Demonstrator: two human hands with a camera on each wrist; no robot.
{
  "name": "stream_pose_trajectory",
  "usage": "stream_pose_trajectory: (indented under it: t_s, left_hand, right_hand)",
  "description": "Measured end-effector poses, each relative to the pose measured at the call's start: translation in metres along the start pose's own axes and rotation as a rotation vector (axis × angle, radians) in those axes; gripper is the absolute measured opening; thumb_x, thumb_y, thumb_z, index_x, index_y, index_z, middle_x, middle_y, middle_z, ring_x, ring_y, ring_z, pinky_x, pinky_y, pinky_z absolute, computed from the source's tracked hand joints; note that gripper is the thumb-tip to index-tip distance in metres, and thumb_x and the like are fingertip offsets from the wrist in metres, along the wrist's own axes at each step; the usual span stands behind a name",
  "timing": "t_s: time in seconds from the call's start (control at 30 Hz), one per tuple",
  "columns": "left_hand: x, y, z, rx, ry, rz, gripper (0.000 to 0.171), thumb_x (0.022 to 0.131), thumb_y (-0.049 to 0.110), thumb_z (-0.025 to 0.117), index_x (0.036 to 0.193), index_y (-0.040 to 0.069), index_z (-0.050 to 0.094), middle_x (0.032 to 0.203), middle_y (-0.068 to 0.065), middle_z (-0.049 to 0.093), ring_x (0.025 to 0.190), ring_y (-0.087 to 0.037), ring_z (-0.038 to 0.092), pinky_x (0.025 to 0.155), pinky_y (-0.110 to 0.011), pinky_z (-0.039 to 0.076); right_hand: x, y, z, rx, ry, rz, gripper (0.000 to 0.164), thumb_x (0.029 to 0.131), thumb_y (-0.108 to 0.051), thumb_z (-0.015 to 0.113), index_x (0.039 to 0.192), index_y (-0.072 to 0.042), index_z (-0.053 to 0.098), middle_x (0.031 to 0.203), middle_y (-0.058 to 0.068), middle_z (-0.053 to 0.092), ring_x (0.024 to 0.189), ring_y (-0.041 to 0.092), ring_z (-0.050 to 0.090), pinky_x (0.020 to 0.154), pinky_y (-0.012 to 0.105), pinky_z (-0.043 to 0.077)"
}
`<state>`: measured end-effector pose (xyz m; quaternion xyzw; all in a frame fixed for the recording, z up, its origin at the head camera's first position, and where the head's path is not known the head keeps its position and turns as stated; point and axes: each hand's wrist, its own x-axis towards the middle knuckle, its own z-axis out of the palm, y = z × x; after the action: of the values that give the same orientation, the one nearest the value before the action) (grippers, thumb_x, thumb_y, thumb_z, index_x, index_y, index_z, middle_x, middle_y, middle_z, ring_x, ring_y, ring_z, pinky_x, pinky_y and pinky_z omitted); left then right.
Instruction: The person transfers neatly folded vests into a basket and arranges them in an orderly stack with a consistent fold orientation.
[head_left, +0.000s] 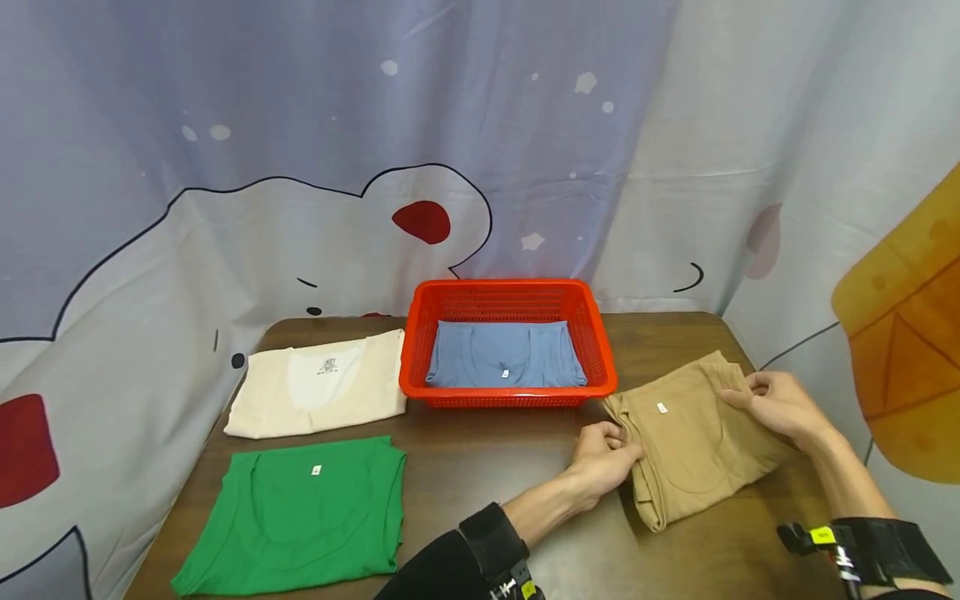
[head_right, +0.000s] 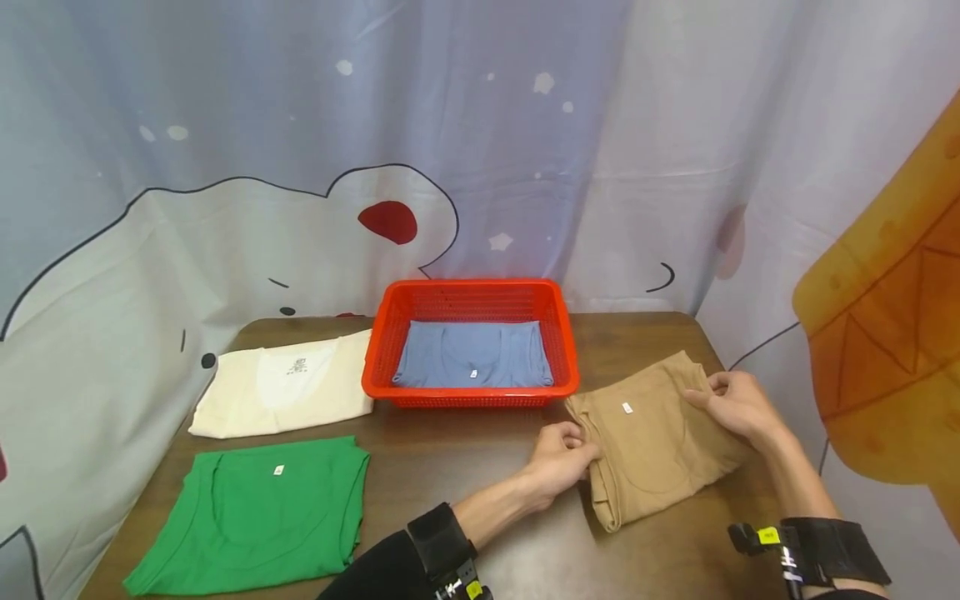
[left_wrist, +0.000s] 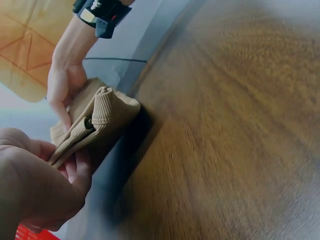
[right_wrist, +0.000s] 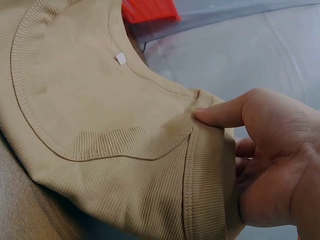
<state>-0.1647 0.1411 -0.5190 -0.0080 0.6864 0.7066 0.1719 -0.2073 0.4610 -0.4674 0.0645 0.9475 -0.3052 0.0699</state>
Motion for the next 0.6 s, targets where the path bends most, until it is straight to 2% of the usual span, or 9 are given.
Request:
stream_pose_trajectory:
  t_s: [0.13,0.23,0.47,0.6]
  left_hand:
    - [-0.009,0.003,0.002,-0.052,-0.024,0.011,0.02,0.084,0.0,0.076,0.093,0.014,0.064,0.082,0.008,0.055,0.07,-0.006,0.053,0.06,-0.018,0.047]
    - [-0.014,0.002,0.004,-0.081,-0.045,0.005,0.02,0.084,-0.002,0.075,0.091,0.014,0.065,0.081,0.008,0.056,0.068,-0.007,0.055,0.06,-0.02,0.052]
    - [-0.021,0.004,0.005,-0.07,-0.059,0.009,0.02,0.085,-0.001,0.078,0.089,0.014,0.066,0.084,0.007,0.059,0.068,-0.005,0.06,0.062,-0.021,0.057]
    - [-0.024,0.006,0.003,-0.083,-0.075,0.01,0.02,0.085,-0.001,0.078,0.089,0.015,0.065,0.085,0.007,0.059,0.069,-0.006,0.061,0.065,-0.026,0.062]
  right_hand:
    - [-0.005,0.003,0.001,0.005,0.002,-0.021,0.055,0.114,-0.045,0.066,0.124,0.009,0.07,0.107,0.016,0.079,0.086,0.012,0.064,0.071,0.026,0.052]
    - [-0.01,0.004,0.001,0.015,0.005,-0.022,0.05,0.114,-0.044,0.067,0.121,0.005,0.071,0.098,0.008,0.077,0.08,0.008,0.062,0.069,0.026,0.051]
    - [-0.021,-0.002,-0.003,0.022,0.025,-0.048,0.044,0.113,-0.041,0.068,0.116,0.003,0.071,0.088,0.0,0.07,0.075,0.005,0.057,0.066,0.027,0.048]
    - [-0.027,0.001,-0.006,0.025,0.03,-0.055,0.045,0.113,-0.044,0.068,0.117,0.002,0.072,0.088,-0.003,0.071,0.075,0.004,0.058,0.066,0.027,0.049]
